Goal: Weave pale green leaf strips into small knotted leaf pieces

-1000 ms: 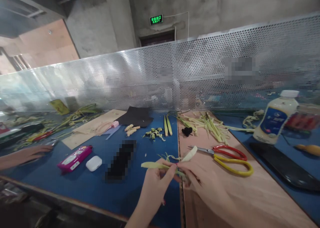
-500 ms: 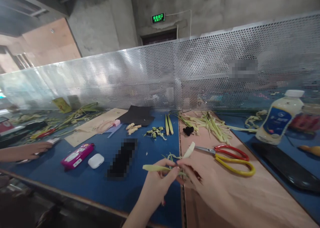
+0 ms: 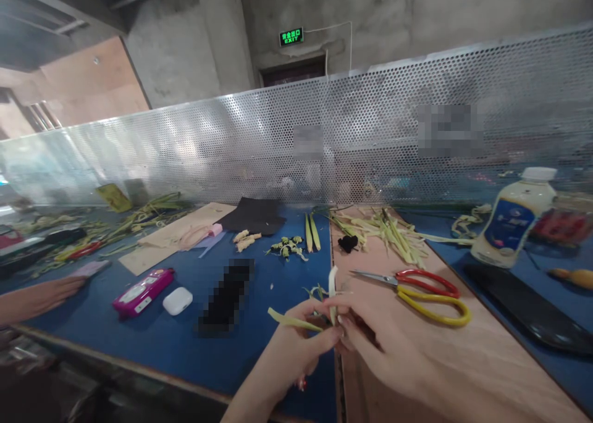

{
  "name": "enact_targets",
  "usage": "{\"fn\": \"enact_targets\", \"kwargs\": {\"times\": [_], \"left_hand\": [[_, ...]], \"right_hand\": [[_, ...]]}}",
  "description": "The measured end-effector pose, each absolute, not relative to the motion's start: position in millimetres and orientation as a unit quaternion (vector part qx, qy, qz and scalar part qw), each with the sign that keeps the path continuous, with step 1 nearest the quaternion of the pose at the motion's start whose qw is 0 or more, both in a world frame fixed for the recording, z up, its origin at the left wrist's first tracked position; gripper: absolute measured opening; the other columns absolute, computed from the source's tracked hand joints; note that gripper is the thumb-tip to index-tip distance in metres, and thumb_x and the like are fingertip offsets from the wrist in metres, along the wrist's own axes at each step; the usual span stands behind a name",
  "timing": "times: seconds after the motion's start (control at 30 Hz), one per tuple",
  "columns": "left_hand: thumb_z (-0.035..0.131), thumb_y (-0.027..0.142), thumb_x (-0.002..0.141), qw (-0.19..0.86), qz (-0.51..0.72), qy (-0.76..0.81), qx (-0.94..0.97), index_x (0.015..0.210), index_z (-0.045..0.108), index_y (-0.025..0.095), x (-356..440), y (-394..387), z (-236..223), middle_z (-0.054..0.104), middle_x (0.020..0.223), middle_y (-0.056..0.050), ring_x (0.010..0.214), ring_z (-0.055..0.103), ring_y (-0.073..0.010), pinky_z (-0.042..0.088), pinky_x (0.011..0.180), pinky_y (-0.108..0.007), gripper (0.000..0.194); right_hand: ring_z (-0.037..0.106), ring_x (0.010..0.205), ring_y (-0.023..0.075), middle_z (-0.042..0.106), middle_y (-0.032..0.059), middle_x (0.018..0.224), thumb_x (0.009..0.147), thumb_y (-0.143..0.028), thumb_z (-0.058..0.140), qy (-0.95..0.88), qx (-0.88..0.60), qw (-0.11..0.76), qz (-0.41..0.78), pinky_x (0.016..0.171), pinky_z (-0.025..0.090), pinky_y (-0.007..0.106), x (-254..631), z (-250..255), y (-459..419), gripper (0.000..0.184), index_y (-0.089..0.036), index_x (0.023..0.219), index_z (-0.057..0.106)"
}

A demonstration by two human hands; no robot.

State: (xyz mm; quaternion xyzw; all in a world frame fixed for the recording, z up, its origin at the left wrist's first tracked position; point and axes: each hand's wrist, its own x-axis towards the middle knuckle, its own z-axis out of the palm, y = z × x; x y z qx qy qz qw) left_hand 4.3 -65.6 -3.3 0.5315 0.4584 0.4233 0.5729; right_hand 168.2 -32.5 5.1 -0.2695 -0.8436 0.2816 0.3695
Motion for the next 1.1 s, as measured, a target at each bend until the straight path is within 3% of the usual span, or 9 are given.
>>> {"fn": "enact_targets", "kwargs": {"times": [0.17, 0.37, 0.63, 0.8, 0.87, 1.0, 1.1], "left_hand": [[0.059, 0.037, 0.075, 0.569, 0.399, 0.463, 0.551, 0.084, 0.05, 0.015, 5.9, -67.4, 1.8, 0.061, 0.067, 0.002, 0.029, 0.03, 0.0005, 0.024, 0.023, -0.011, 0.025], [0.058, 0.036, 0.077, 0.569, 0.44, 0.453, 0.526, 0.086, 0.053, 0.013, 5.2, -64.6, -3.1, 0.062, 0.065, 0.001, 0.027, 0.029, 0.0016, 0.021, 0.025, -0.011, 0.025], [0.059, 0.035, 0.078, 0.626, 0.427, 0.407, 0.509, 0.083, 0.052, 0.013, 2.6, -67.1, 0.1, 0.064, 0.062, -0.001, 0.025, 0.028, 0.0017, 0.017, 0.028, -0.014, 0.024], [0.059, 0.035, 0.078, 0.663, 0.444, 0.401, 0.451, 0.086, 0.052, 0.013, 6.4, -68.6, 4.3, 0.064, 0.06, -0.001, 0.024, 0.025, 0.0026, 0.018, 0.03, -0.014, 0.024], [0.058, 0.038, 0.079, 0.661, 0.451, 0.408, 0.44, 0.084, 0.051, 0.012, 7.8, -68.9, 3.3, 0.064, 0.058, -0.001, 0.023, 0.025, 0.0022, 0.018, 0.03, -0.014, 0.027], [0.056, 0.04, 0.079, 0.647, 0.445, 0.417, 0.458, 0.081, 0.052, 0.011, 8.5, -67.3, -7.8, 0.066, 0.059, -0.004, 0.023, 0.028, 0.0009, 0.02, 0.029, -0.014, 0.029], [0.062, 0.038, 0.075, 0.64, 0.437, 0.416, 0.475, 0.084, 0.053, 0.011, 6.8, -64.3, -19.6, 0.068, 0.062, -0.005, 0.023, 0.03, 0.0005, 0.02, 0.027, -0.014, 0.03]], "right_hand": [[0.061, 0.061, 0.0139, 0.064, 0.0041, 0.079, 0.089, -0.026, 0.035, -0.831, -0.293, 0.369, 0.295, 0.05, 0.048, 0.022, 169.0, 2.8, -28.8, 0.026, -0.021, 0.107, 0.053], [0.056, 0.054, 0.0119, 0.056, -0.0003, 0.066, 0.089, -0.029, 0.037, -0.801, -0.318, 0.384, 0.33, 0.05, 0.045, 0.022, 162.1, -13.2, -27.0, 0.024, -0.019, 0.105, 0.052], [0.055, 0.057, 0.0121, 0.056, -0.0008, 0.065, 0.087, -0.031, 0.04, -0.782, -0.367, 0.418, 0.28, 0.054, 0.046, 0.023, 158.8, -23.1, -17.4, 0.022, -0.02, 0.1, 0.055], [0.056, 0.061, 0.0137, 0.058, -0.0004, 0.066, 0.086, -0.038, 0.042, -0.754, -0.369, 0.402, 0.364, 0.058, 0.046, 0.024, 156.5, -10.4, -19.8, 0.028, -0.019, 0.104, 0.054], [0.056, 0.063, 0.0143, 0.057, -0.0003, 0.066, 0.085, -0.044, 0.042, -0.729, -0.371, 0.388, 0.426, 0.059, 0.045, 0.024, 154.6, 0.3, -21.3, 0.031, -0.019, 0.095, 0.056], [0.049, 0.054, 0.0106, 0.049, -0.0024, 0.054, 0.083, -0.051, 0.042, -0.701, -0.38, 0.308, 0.518, 0.056, 0.041, 0.021, 153.4, 20.6, -21.5, 0.043, -0.017, 0.058, 0.051], [0.047, 0.054, 0.01, 0.048, -0.0031, 0.053, 0.077, -0.048, 0.053, -0.699, -0.388, 0.277, 0.533, 0.056, 0.039, 0.021, 156.6, 27.2, -18.9, 0.038, -0.016, 0.056, 0.053]]}}
